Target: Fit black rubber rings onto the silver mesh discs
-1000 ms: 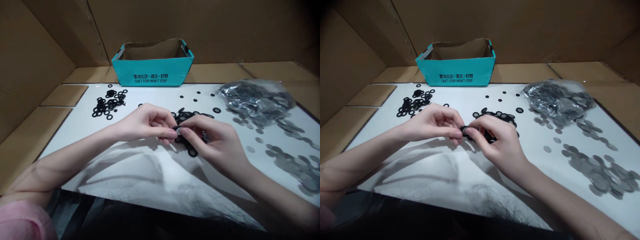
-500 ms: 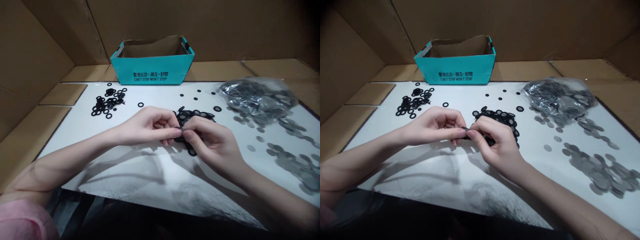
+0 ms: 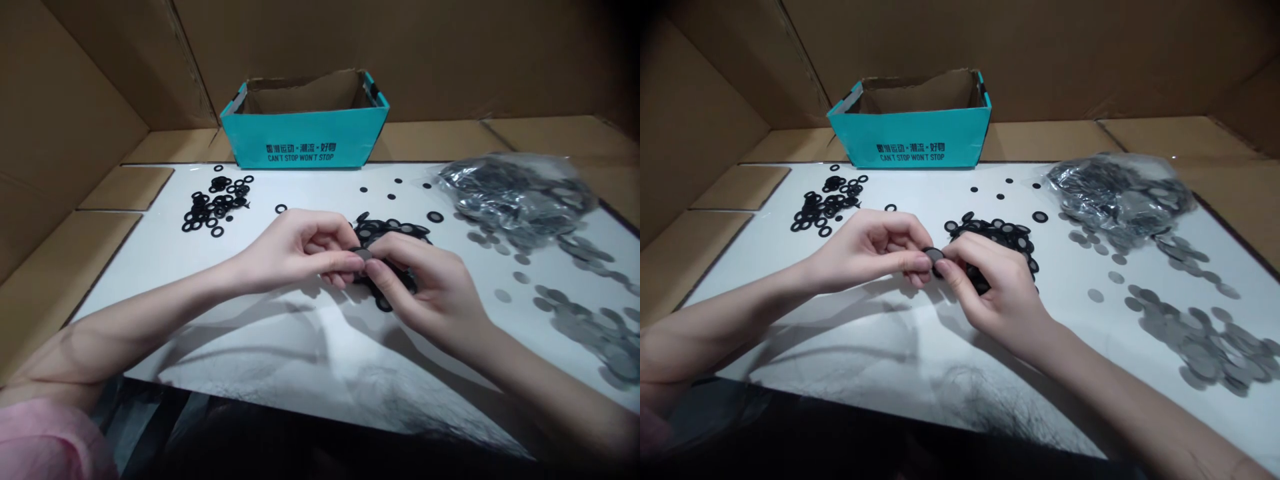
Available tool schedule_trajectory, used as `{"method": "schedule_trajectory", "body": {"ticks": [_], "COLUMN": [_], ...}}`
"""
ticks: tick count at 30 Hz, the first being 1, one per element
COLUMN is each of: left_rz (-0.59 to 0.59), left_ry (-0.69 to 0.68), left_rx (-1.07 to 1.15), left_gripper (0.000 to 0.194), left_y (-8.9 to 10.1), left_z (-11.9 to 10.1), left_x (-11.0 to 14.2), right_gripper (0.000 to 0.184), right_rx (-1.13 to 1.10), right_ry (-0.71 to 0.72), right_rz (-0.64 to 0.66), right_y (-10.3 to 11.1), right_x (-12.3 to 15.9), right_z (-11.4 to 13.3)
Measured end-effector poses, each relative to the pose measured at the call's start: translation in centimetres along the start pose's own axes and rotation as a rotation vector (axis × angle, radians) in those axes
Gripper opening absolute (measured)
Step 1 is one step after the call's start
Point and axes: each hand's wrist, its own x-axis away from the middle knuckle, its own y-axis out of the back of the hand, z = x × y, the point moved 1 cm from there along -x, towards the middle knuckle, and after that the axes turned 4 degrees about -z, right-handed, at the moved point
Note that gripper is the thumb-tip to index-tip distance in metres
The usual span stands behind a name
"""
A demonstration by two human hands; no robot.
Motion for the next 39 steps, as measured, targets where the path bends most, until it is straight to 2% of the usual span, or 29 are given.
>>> {"method": "schedule_trajectory", "body": {"ticks": [6,12,18,26,33,39], "left_rz": [0.01,0.038,0.103,0.246,0.141,0.097], "left_ry": [-0.068,-0.131,-0.116,-0.034,-0.073,-0.057], "left_rx": [-0.086,-0.173,-0.263,-0.339,-0.461,-0.36], "left_gripper": [0.02,0.013,0.011,0.012,0.009,0.016], "left_y": [-0.2,-0.2,0.3,0.9,0.6,-0.2], "left_z": [-0.2,-0.5,-1.3,-1.7,-1.6,-0.9], "left_x": [0.1,0.1,0.4,0.5,0.5,0.5], "right_gripper": [0.015,0.019,0.029,0.025,0.023,0.027], "right_rx": [0.002,-0.093,-0.204,-0.219,-0.106,-0.106], "right_ry": [0.031,0.052,0.014,0.078,0.164,0.129], "right_rz": [0.023,0.07,0.147,0.151,0.181,0.067], "right_y": [0.0,0.0,0.5,0.3,0.3,0.0], "right_x": [0.1,-0.2,-0.4,-0.2,-0.5,-0.2], "right_z": [-0.1,-0.2,-0.3,-0.2,-0.4,-0.5]}}
